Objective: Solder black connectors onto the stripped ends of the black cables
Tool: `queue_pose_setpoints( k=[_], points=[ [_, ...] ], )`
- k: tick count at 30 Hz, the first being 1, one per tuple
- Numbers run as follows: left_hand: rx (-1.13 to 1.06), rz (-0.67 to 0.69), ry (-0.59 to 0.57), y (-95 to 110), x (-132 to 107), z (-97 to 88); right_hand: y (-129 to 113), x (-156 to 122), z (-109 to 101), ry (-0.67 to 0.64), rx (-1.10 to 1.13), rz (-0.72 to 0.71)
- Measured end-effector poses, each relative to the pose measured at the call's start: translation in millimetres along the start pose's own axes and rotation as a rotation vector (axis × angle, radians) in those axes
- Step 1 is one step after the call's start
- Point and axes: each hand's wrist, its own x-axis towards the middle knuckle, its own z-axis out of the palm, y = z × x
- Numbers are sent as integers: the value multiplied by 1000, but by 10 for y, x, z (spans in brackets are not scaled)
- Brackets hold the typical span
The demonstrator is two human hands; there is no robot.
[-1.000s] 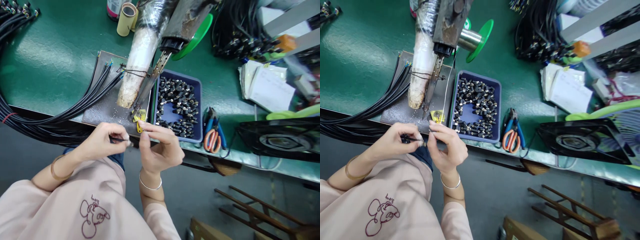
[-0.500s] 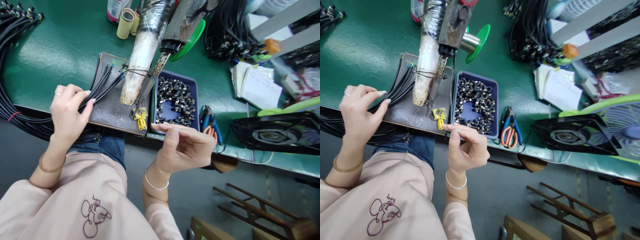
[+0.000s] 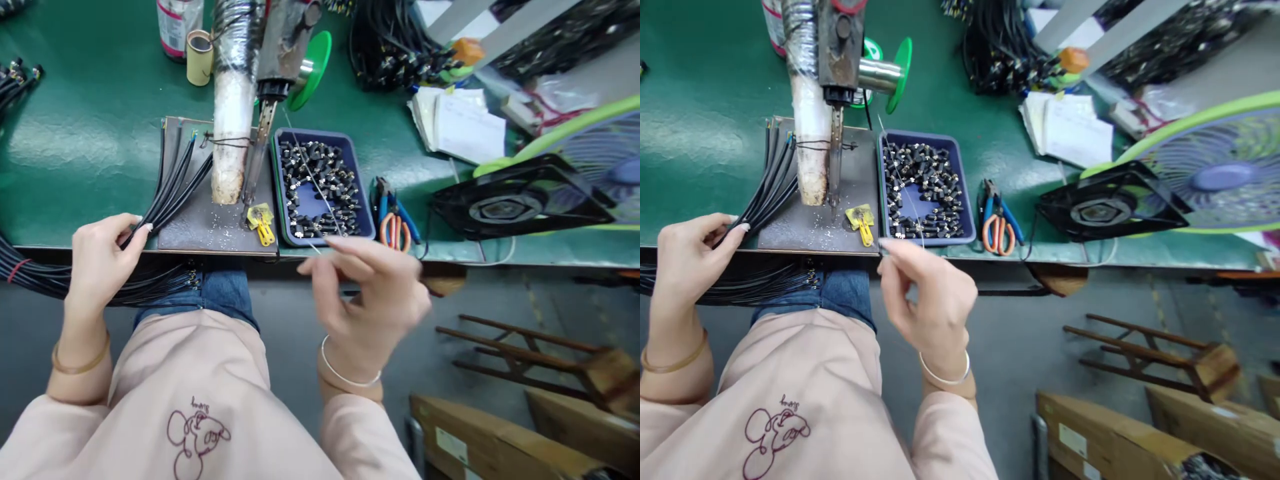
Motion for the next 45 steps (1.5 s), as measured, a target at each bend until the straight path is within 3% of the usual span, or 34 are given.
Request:
queue_pose_setpoints(
  k=[4, 6, 8, 12, 13, 16, 18, 20, 23, 25, 32, 36, 39, 42, 43, 45],
  points=[
    [-408, -146, 216, 54, -74, -81, 330, 275, 49, -48, -183, 93],
    [-594, -141, 174, 105, -96, -153, 627, 368, 108, -7, -224, 193],
    [-665, -46, -83, 183, -93, -209, 913, 449, 185, 51, -222, 275],
    [-654, 265, -772, 477, -47, -125, 1215, 616, 358, 59, -89, 323],
    [-663, 295, -891, 571, -40, -54, 1230, 656, 398, 43, -43, 319],
    [-811, 253, -1046, 821, -57, 225, 1205, 753, 488, -27, 69, 298],
    [-917, 68, -992, 905, -97, 415, 1184, 790, 511, -84, 93, 286],
    [-990, -185, -730, 903, -140, 568, 1179, 803, 500, -136, 77, 269],
    [-1087, -340, -347, 789, -182, 704, 1186, 776, 452, -189, 37, 230],
    [-1141, -395, -225, 710, -195, 740, 1183, 742, 426, -202, 6, 200],
    [-1184, -453, -225, 742, -182, 740, 1134, 708, 439, -223, -136, 96],
    [-1143, -476, -250, 800, -168, 726, 1009, 698, 368, -103, -121, 129],
    [-1104, -473, -244, 832, -163, 732, 734, 589, 286, 76, 151, 229],
    [-1081, -430, -234, 864, -157, 754, 353, 389, 283, 25, 572, 267],
    [-1078, -415, -235, 873, -156, 764, 237, 320, 310, -29, 624, 265],
    [-1073, -397, -239, 885, -156, 784, 58, 206, 395, 56, 591, 198]
  ],
)
